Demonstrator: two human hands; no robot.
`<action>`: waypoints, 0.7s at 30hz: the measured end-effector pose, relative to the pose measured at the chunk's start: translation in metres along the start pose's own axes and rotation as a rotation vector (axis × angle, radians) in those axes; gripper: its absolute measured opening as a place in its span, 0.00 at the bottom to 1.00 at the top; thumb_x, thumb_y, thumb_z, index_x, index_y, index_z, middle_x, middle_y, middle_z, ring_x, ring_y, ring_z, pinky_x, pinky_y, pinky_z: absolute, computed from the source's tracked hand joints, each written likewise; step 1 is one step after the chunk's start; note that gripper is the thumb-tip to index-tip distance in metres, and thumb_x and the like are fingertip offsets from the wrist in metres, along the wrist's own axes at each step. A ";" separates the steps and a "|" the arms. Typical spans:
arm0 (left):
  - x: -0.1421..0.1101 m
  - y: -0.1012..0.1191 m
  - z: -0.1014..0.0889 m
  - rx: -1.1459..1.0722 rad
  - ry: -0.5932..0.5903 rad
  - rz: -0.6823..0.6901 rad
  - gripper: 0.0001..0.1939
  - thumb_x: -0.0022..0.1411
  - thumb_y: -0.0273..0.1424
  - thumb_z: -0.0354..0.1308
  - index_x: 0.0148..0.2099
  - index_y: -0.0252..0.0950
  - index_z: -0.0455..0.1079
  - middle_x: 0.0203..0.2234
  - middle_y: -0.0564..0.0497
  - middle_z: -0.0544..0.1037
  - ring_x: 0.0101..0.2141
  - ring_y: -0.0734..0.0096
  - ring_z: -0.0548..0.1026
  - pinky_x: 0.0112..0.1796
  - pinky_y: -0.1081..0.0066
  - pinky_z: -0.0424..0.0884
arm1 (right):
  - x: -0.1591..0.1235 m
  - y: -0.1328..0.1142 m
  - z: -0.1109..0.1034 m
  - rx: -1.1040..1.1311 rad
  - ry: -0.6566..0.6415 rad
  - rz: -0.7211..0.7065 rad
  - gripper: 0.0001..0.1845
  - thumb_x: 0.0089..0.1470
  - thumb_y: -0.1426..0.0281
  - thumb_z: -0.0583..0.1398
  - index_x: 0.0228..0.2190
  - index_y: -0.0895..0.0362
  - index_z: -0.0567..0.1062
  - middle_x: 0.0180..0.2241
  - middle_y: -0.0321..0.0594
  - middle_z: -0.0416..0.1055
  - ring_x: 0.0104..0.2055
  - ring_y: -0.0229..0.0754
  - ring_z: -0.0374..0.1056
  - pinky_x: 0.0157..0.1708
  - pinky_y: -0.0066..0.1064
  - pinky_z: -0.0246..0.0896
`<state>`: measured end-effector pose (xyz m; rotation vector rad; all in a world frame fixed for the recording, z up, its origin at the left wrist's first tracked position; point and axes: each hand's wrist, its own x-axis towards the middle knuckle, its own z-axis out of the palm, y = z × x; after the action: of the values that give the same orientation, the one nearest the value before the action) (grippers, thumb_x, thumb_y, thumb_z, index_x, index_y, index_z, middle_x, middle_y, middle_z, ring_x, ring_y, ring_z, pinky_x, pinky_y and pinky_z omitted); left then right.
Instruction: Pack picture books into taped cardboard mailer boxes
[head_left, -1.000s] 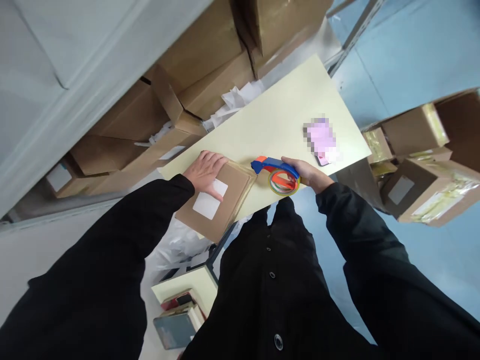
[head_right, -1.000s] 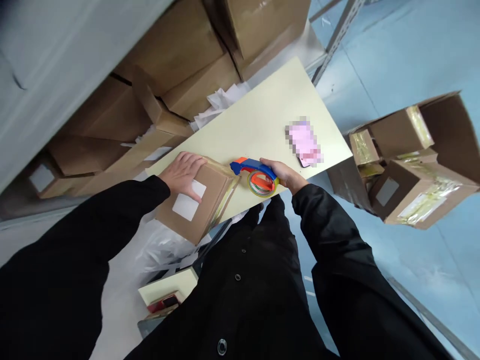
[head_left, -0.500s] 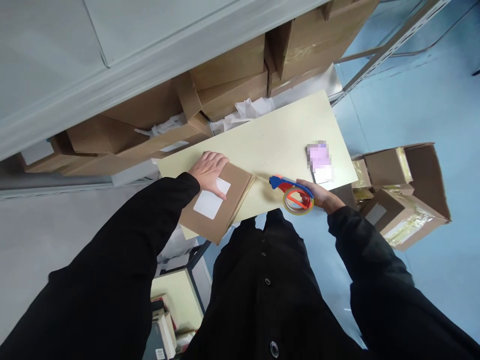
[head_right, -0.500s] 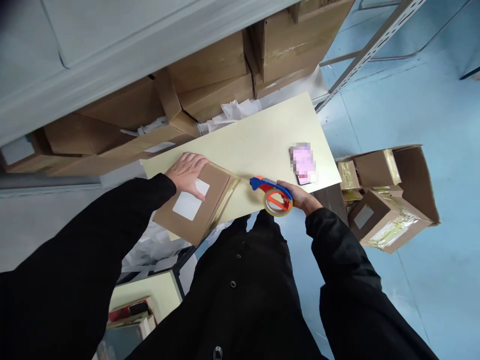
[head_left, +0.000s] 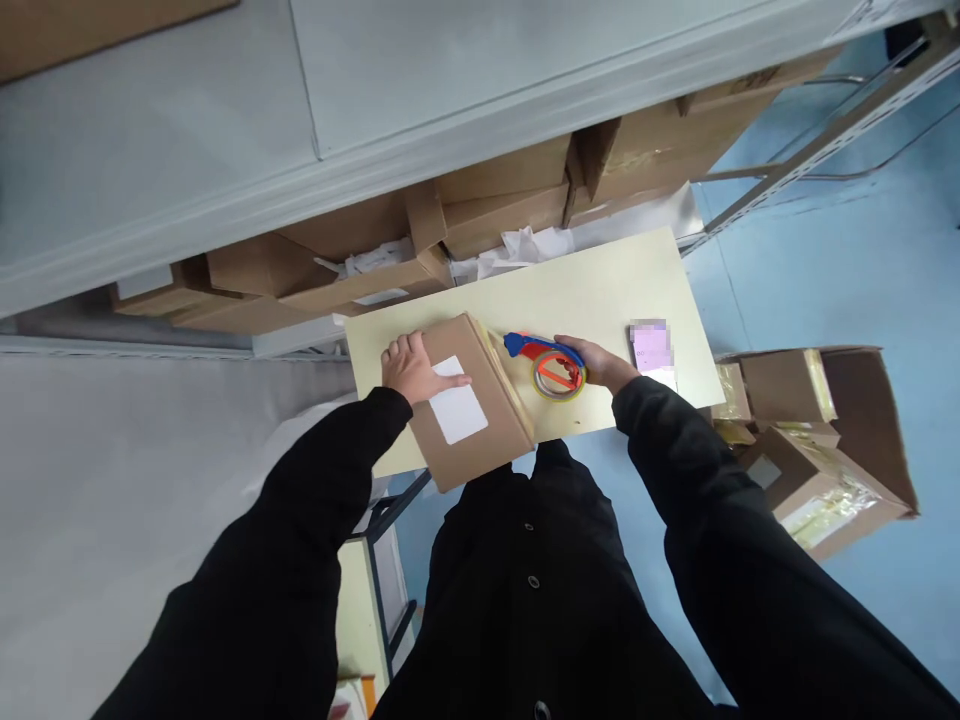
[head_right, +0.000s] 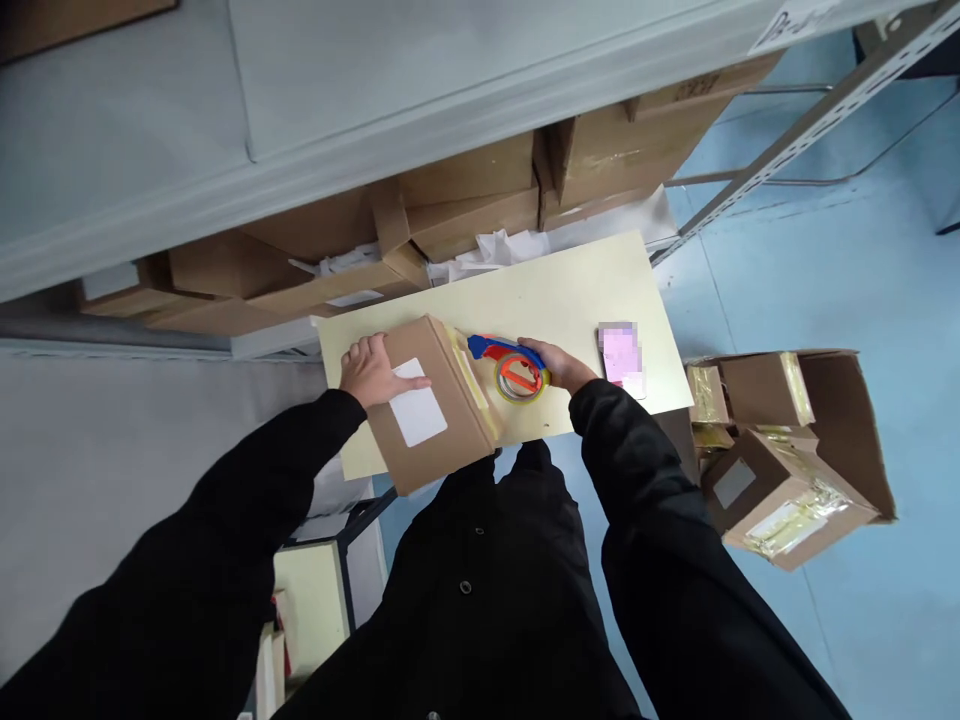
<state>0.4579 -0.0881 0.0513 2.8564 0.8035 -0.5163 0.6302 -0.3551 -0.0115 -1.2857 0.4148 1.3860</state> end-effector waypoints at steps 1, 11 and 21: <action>-0.005 0.001 0.001 -0.018 -0.007 -0.038 0.60 0.39 0.62 0.58 0.63 0.25 0.47 0.54 0.28 0.62 0.55 0.36 0.60 0.52 0.49 0.55 | 0.004 -0.009 0.002 -0.037 -0.017 0.016 0.14 0.59 0.61 0.56 0.29 0.58 0.73 0.21 0.38 0.75 0.22 0.39 0.69 0.27 0.29 0.70; 0.024 0.023 -0.031 0.123 -0.060 0.904 0.57 0.42 0.61 0.57 0.66 0.32 0.50 0.65 0.36 0.52 0.63 0.41 0.48 0.60 0.52 0.38 | 0.011 -0.029 0.009 -0.188 -0.058 0.100 0.14 0.57 0.62 0.58 0.29 0.59 0.74 0.22 0.40 0.76 0.21 0.39 0.70 0.24 0.28 0.69; 0.050 0.026 -0.010 0.145 -0.052 0.965 0.54 0.41 0.62 0.56 0.62 0.30 0.58 0.52 0.36 0.67 0.53 0.46 0.61 0.59 0.52 0.43 | 0.004 -0.010 -0.010 -0.101 -0.048 0.116 0.15 0.56 0.57 0.59 0.29 0.56 0.74 0.21 0.39 0.75 0.24 0.42 0.70 0.28 0.31 0.70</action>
<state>0.5145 -0.0843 0.0442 2.8740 -0.6505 -0.4897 0.6438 -0.3584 -0.0141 -1.3244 0.3954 1.5492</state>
